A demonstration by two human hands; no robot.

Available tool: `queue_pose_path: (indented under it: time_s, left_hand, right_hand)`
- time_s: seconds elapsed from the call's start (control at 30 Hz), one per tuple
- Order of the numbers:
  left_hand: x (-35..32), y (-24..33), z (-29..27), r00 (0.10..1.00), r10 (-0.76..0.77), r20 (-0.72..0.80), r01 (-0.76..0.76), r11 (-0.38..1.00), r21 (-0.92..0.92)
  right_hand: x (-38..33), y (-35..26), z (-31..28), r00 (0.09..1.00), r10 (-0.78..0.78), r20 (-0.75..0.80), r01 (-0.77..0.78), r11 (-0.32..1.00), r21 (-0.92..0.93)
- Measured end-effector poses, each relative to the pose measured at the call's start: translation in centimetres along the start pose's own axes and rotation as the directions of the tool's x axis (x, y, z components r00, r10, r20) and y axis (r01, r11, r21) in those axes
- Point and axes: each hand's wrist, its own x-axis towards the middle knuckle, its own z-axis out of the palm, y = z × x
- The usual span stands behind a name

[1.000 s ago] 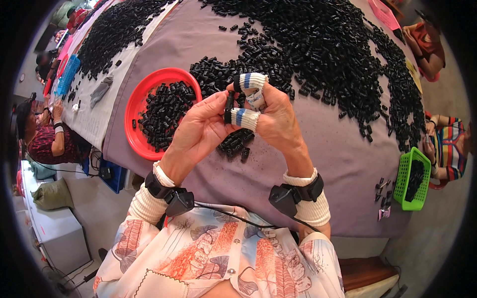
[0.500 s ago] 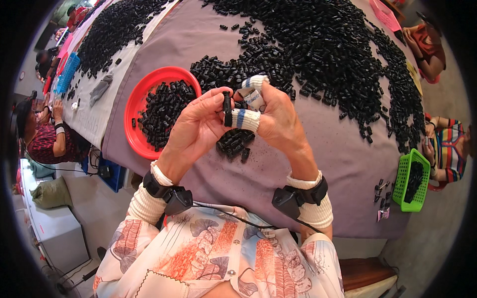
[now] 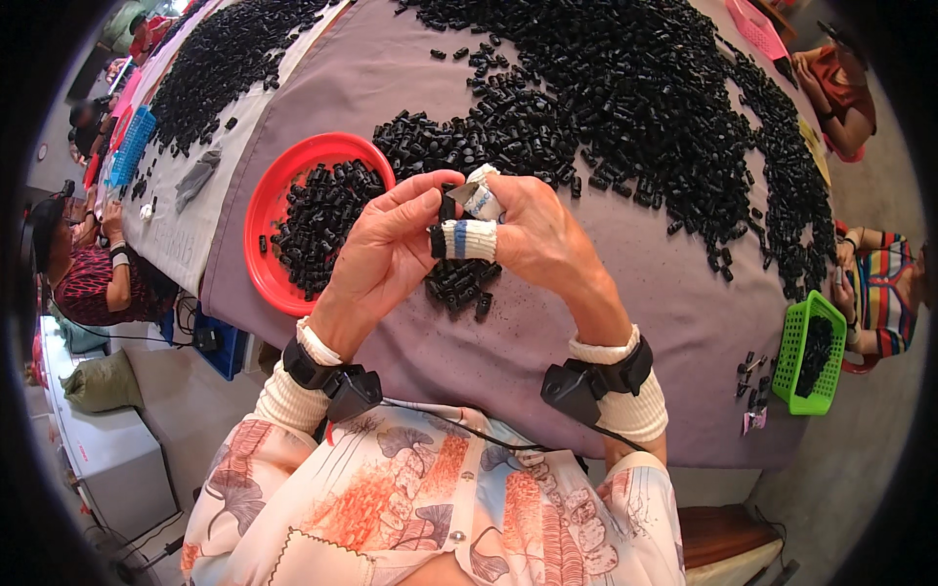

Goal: Assembling small black plastic components by hand in a manufacturing setting.

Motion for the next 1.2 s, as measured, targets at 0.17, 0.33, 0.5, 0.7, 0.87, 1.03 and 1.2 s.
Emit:
queue_pose_path:
  time_s: [0.17,0.33,0.5,0.7,0.87,1.03,1.2]
  left_hand:
    - [0.1,0.1,0.0,1.0,0.002,0.01,-0.003,1.0,0.029]
    - [0.3,0.0,-0.2,1.0,-0.011,-0.019,0.012,0.998,0.068]
    - [0.3,0.0,-0.2,0.999,-0.019,-0.033,0.022,0.997,0.069]
    - [0.5,-0.1,-0.3,0.999,-0.031,-0.035,0.032,0.999,0.039]
    - [0.5,-0.4,-0.5,0.997,-0.048,-0.053,0.05,0.998,0.038]
    - [0.4,-0.3,-0.2,0.999,-0.046,-0.025,0.044,0.997,-0.056]
    - [0.3,-0.4,0.1,0.997,-0.061,-0.04,0.058,0.995,-0.086]
  right_hand:
    - [0.2,0.0,-0.1,0.999,-0.006,0.037,0.007,1.0,-0.02]
    - [0.2,0.3,0.0,0.999,-0.012,0.044,0.012,1.0,0.006]
    - [0.2,0.3,0.2,0.999,-0.027,0.044,0.027,1.0,-0.002]
    - [0.2,0.5,0.3,0.999,-0.028,0.033,0.029,1.0,-0.003]
    - [0.2,1.9,0.8,0.994,-0.109,0.013,0.109,0.994,0.015]
    - [0.1,1.7,0.7,0.994,-0.111,-0.021,0.112,0.993,0.04]
    - [0.1,1.5,0.3,0.994,-0.097,-0.041,0.098,0.995,0.03]
